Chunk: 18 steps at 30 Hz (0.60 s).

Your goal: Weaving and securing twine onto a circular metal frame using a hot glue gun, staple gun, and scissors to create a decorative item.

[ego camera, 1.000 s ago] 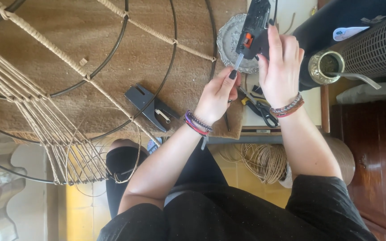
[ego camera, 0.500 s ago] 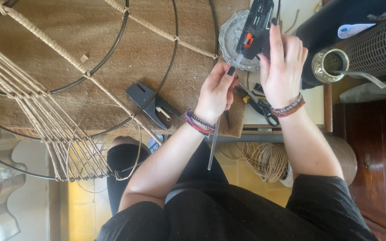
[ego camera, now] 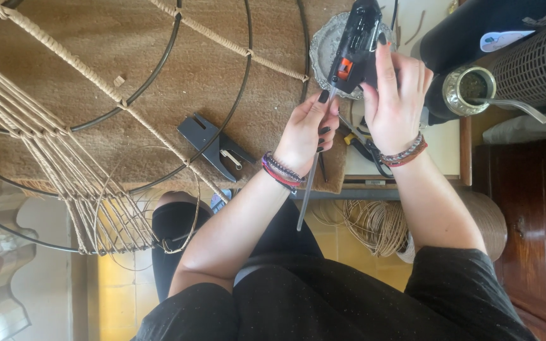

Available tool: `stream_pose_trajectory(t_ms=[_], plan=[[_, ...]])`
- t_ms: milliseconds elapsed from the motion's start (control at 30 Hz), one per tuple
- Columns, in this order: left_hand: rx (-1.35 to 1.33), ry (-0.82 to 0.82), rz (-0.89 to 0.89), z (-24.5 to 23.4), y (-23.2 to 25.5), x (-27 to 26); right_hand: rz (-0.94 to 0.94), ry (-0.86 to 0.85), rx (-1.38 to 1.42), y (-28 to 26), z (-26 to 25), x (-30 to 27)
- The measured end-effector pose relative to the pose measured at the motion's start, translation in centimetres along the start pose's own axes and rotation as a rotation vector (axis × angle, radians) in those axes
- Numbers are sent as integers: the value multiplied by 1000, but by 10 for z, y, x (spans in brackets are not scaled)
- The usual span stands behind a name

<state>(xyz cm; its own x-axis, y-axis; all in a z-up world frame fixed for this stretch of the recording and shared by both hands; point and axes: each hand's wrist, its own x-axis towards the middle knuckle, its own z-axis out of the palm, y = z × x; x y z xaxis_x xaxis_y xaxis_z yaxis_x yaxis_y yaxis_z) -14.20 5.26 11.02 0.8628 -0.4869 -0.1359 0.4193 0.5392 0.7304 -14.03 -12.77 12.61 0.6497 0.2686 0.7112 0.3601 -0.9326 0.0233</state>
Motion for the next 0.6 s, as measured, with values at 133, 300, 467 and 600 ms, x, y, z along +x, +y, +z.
stream_pose_trajectory(t_ms=[133, 300, 467, 600], plan=[[59, 13, 128, 3, -3, -2, -4, 24, 14, -1, -2, 1], [342, 51, 442, 7, 2, -14, -3, 32, 35, -3, -2, 0], [1106, 157, 736, 0, 8, -21, -22, 35, 21, -6, -6, -1], [1207, 181, 711, -8, 9, -14, -20, 40, 2, -7, -6, -1]])
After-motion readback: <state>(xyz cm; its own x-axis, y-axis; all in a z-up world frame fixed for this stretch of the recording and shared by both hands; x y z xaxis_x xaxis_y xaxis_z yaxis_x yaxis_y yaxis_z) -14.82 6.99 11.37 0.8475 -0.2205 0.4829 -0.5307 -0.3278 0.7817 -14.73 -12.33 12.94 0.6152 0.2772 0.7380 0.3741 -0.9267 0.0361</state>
